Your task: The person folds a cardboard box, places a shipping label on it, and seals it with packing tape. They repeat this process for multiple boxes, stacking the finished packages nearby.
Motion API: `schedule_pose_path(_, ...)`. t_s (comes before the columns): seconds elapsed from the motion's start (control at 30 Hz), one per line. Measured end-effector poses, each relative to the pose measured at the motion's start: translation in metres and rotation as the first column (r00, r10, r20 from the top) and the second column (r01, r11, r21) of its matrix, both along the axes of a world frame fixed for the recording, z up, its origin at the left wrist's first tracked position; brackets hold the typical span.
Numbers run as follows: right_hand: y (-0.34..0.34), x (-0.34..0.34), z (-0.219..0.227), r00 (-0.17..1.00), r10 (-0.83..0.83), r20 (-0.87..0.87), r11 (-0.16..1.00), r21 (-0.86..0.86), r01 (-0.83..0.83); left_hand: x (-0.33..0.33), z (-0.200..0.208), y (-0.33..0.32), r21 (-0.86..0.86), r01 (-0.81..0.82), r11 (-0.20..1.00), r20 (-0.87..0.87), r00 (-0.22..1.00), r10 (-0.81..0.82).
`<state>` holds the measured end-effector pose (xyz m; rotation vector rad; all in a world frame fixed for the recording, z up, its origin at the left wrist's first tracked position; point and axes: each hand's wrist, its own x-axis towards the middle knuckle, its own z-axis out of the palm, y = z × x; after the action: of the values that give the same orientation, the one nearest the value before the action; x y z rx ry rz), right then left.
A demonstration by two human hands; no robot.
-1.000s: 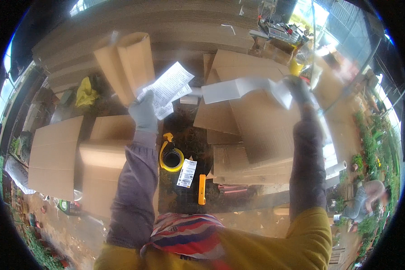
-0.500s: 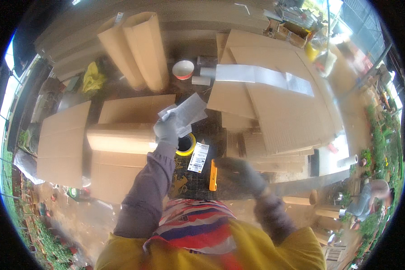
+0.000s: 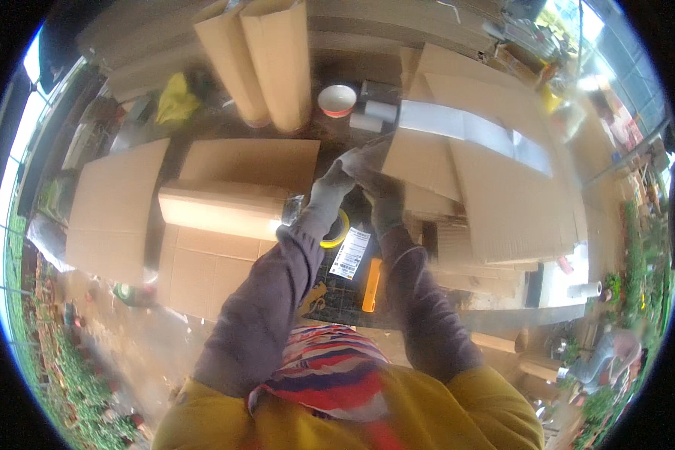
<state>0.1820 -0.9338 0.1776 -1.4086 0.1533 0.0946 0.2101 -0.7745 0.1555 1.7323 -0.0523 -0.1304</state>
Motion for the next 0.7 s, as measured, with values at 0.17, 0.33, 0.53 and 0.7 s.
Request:
schedule_pose_path(0.17,-0.008,0.024,-0.023,0.993,0.021,0.116,0.998,-0.055,-0.015,-0.099,0.006,0.078,-0.028,-0.250,0.968,0.006,0.968,0.250)
schedule_pose_path(0.33,-0.011,0.046,-0.087,0.965,-0.205,-0.165,0.938,0.248,0.242,-0.264,-0.034,0.176,0.432,-0.421,0.797,-0.047,0.873,0.486)
schedule_pose_path(0.53,-0.010,0.029,-0.115,0.858,-0.476,-0.192,0.865,0.076,0.497,-0.365,-0.108,0.254,0.986,0.132,0.106,-0.116,0.983,-0.145)
schedule_pose_path(0.7,-0.009,0.008,-0.093,0.840,-0.516,-0.168,0.828,0.156,0.539,-0.336,-0.136,0.279,0.968,0.071,0.239,0.027,0.923,-0.383)
